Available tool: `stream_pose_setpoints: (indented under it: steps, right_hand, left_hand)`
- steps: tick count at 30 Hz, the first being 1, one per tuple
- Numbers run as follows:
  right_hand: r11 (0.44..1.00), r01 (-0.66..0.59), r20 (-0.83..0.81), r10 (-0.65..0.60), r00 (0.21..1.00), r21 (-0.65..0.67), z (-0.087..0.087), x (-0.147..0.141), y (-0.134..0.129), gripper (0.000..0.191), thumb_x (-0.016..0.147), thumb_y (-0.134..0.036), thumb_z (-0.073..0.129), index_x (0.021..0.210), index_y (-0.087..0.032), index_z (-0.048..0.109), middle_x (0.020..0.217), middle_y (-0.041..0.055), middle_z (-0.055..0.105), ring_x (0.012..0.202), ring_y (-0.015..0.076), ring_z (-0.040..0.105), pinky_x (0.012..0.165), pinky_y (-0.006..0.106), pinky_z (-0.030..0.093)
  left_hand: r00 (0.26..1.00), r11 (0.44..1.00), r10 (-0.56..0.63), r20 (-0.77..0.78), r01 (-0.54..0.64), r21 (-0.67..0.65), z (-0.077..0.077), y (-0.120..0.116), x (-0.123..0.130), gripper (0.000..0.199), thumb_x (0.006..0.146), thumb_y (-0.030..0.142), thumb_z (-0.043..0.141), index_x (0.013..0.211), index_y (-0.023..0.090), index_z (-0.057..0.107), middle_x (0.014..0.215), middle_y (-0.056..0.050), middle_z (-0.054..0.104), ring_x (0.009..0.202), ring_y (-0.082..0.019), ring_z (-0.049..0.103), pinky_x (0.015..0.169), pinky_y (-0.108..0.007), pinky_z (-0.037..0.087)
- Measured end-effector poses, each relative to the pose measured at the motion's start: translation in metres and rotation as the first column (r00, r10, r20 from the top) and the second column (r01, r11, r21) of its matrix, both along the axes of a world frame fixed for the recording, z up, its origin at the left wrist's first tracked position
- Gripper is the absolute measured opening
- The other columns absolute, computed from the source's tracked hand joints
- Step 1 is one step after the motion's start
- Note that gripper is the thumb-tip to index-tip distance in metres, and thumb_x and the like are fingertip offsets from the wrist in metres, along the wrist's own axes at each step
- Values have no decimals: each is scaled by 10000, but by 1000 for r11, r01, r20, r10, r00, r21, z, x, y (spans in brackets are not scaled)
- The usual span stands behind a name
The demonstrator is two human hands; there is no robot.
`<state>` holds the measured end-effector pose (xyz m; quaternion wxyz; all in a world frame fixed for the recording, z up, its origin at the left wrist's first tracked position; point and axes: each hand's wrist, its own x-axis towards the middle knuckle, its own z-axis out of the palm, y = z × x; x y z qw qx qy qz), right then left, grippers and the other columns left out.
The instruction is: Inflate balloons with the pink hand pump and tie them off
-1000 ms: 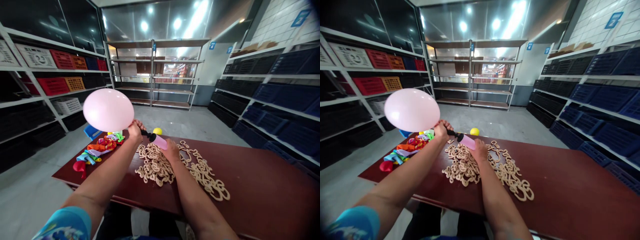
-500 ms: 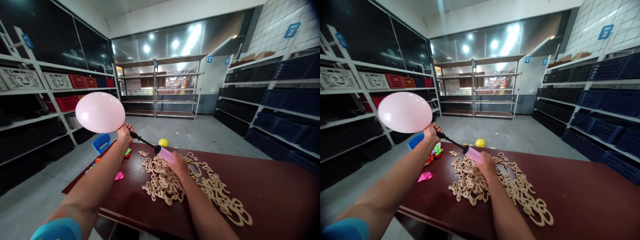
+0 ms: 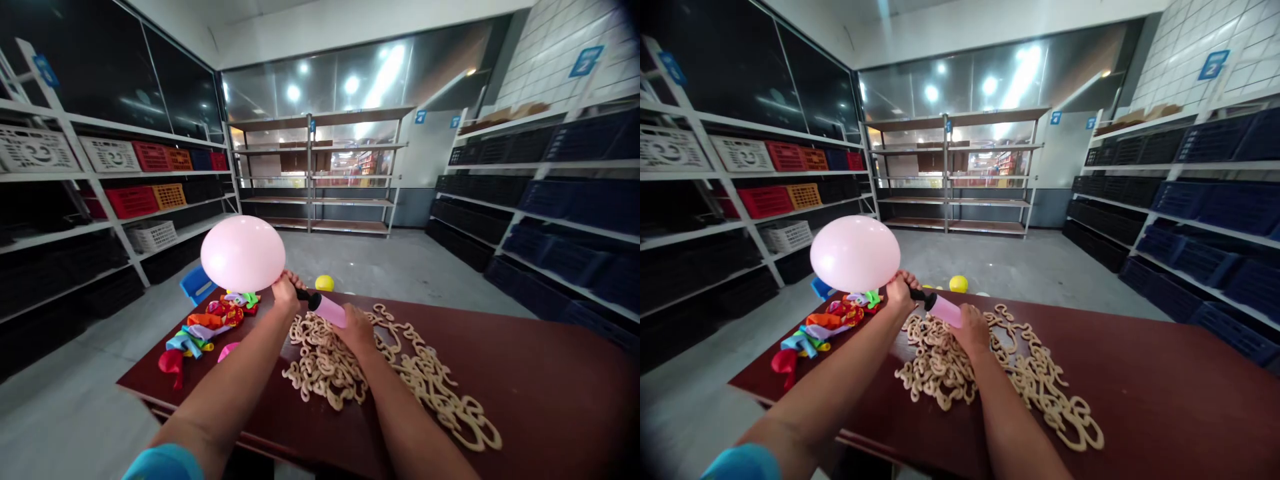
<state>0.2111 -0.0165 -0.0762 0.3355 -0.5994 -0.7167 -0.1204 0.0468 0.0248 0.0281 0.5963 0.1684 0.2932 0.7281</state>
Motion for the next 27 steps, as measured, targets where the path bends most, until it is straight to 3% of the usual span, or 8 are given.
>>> stream_pose_setpoints:
  steps: [4,11,14,18,27]
  right_hand:
    - [999,-39,-7,39,999,15,3,0,-1,247,669,-276,588,887,-180,520,806,41,577,783,187,507,683,272,318]
    - [1000,-17,-13,17,1000,13,1,3,4,209,684,-230,556,885,-178,529,805,51,589,753,181,505,663,272,308]
    - [1000,-12,-13,12,1000,18,-1,0,5,199,680,-221,554,872,-176,524,794,48,587,767,181,505,675,270,309]
    - [1000,3,-15,-3,1000,6,-2,-2,4,221,657,-261,583,847,-178,507,793,42,577,775,184,501,675,271,313]
    - [1000,14,14,-14,1000,-15,-2,1,2,269,656,-324,601,859,-182,497,798,44,571,760,190,501,658,275,318]
  left_hand:
    - [996,994,73,-56,-68,87,11,1,-11,188,681,189,472,603,192,300,475,70,275,346,-54,301,372,-190,256]
    - [975,977,175,-135,-156,143,64,8,-81,140,647,98,394,598,189,300,479,61,268,341,-63,274,371,-201,257]
    - [970,973,192,-151,-167,162,74,8,-96,133,630,91,384,592,186,298,482,58,265,345,-63,273,370,-203,250]
    - [970,968,201,-137,-176,178,66,5,-81,137,634,103,394,590,186,295,481,59,256,343,-61,264,363,-203,235]
    - [992,987,67,-111,-50,150,6,-3,3,174,664,152,420,582,196,273,476,61,269,349,-66,300,366,-205,259]
